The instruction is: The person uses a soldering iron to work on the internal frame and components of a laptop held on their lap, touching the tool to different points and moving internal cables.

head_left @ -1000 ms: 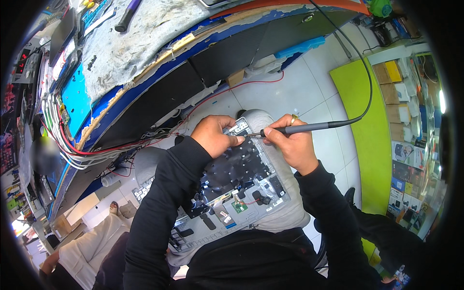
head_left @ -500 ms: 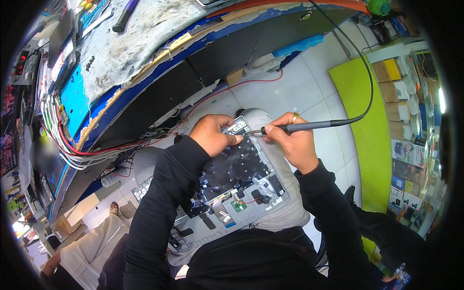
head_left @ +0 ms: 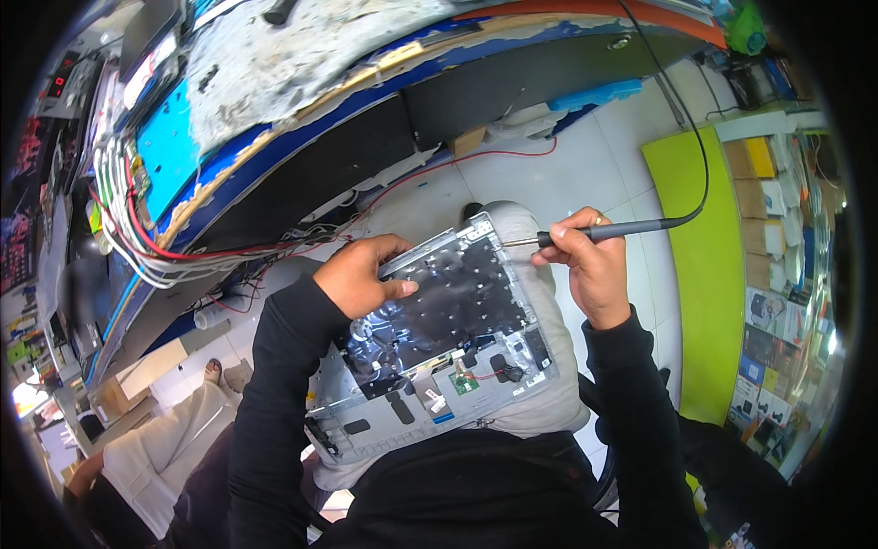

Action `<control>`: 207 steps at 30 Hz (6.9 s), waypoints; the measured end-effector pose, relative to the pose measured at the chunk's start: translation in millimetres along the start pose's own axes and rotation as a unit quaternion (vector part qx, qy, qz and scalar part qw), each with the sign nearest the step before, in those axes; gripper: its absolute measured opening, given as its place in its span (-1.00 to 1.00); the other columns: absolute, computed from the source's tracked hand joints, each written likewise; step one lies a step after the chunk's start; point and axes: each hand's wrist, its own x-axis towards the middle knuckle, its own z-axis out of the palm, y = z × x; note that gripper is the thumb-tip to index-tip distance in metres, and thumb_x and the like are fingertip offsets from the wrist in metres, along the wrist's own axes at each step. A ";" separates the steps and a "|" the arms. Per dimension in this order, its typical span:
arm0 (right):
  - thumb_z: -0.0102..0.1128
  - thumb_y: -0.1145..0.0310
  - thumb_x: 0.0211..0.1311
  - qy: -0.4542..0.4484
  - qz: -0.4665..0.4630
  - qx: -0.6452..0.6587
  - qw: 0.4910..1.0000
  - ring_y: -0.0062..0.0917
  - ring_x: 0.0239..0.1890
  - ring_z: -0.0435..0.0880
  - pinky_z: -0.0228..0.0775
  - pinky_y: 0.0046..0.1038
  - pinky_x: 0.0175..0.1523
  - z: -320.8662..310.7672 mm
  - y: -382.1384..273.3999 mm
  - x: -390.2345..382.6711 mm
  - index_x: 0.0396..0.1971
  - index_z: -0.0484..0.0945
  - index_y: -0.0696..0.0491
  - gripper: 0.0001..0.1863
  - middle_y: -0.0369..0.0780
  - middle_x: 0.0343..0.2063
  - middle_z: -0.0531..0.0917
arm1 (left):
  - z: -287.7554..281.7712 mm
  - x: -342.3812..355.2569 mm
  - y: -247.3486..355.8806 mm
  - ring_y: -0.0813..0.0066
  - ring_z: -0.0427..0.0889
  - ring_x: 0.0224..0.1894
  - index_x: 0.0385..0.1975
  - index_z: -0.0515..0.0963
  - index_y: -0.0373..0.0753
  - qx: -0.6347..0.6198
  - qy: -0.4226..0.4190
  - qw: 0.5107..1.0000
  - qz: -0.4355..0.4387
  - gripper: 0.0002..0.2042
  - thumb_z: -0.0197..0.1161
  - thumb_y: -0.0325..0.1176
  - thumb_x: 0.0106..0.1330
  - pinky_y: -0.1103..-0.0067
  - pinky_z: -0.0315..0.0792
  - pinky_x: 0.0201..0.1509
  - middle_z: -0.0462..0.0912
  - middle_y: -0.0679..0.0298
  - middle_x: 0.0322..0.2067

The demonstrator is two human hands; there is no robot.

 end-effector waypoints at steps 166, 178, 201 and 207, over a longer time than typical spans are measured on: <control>0.41 0.43 0.34 -0.132 0.036 -0.165 0.977 -0.65 -0.42 0.73 0.56 -0.60 -0.31 108.8 22.9 -19.4 -0.23 0.67 0.21 -0.84 -0.21 -0.44 0.75 | -3.6 -15.6 -40.4 0.49 0.67 -0.30 0.02 0.68 -0.39 -0.102 0.006 0.995 -0.016 -0.73 0.27 -0.41 0.41 0.50 0.53 -0.10 0.78 0.15 -0.30; 0.42 0.43 0.33 -0.141 0.039 -0.172 0.974 -0.67 -0.43 0.72 0.56 -0.61 -0.30 107.0 28.3 -17.3 -0.24 0.68 0.22 -0.84 -0.21 -0.44 0.76 | -1.7 -15.6 -40.6 0.47 0.68 -0.30 0.01 0.69 -0.37 -0.096 0.020 0.995 -0.016 -0.73 0.29 -0.40 0.40 0.49 0.53 -0.12 0.78 0.13 -0.32; 0.42 0.42 0.33 -0.139 0.027 -0.167 0.976 -0.64 -0.43 0.73 0.55 -0.60 -0.31 108.0 33.7 -16.2 -0.27 0.64 0.23 -0.82 -0.22 -0.47 0.74 | -0.3 -14.6 -42.6 0.44 0.70 -0.27 0.00 0.70 -0.38 -0.101 0.021 0.995 -0.019 -0.73 0.28 -0.39 0.40 0.48 0.54 -0.09 0.79 0.11 -0.29; 0.42 0.42 0.32 -0.116 0.051 -0.147 0.981 -0.62 -0.43 0.74 0.55 -0.62 -0.33 108.5 27.1 -16.9 -0.27 0.64 0.23 -0.81 -0.21 -0.46 0.73 | -2.9 -13.6 -40.5 0.55 0.68 -0.23 0.04 0.67 -0.40 -0.096 0.000 0.995 -0.028 -0.74 0.26 -0.42 0.44 0.55 0.54 -0.05 0.78 0.19 -0.24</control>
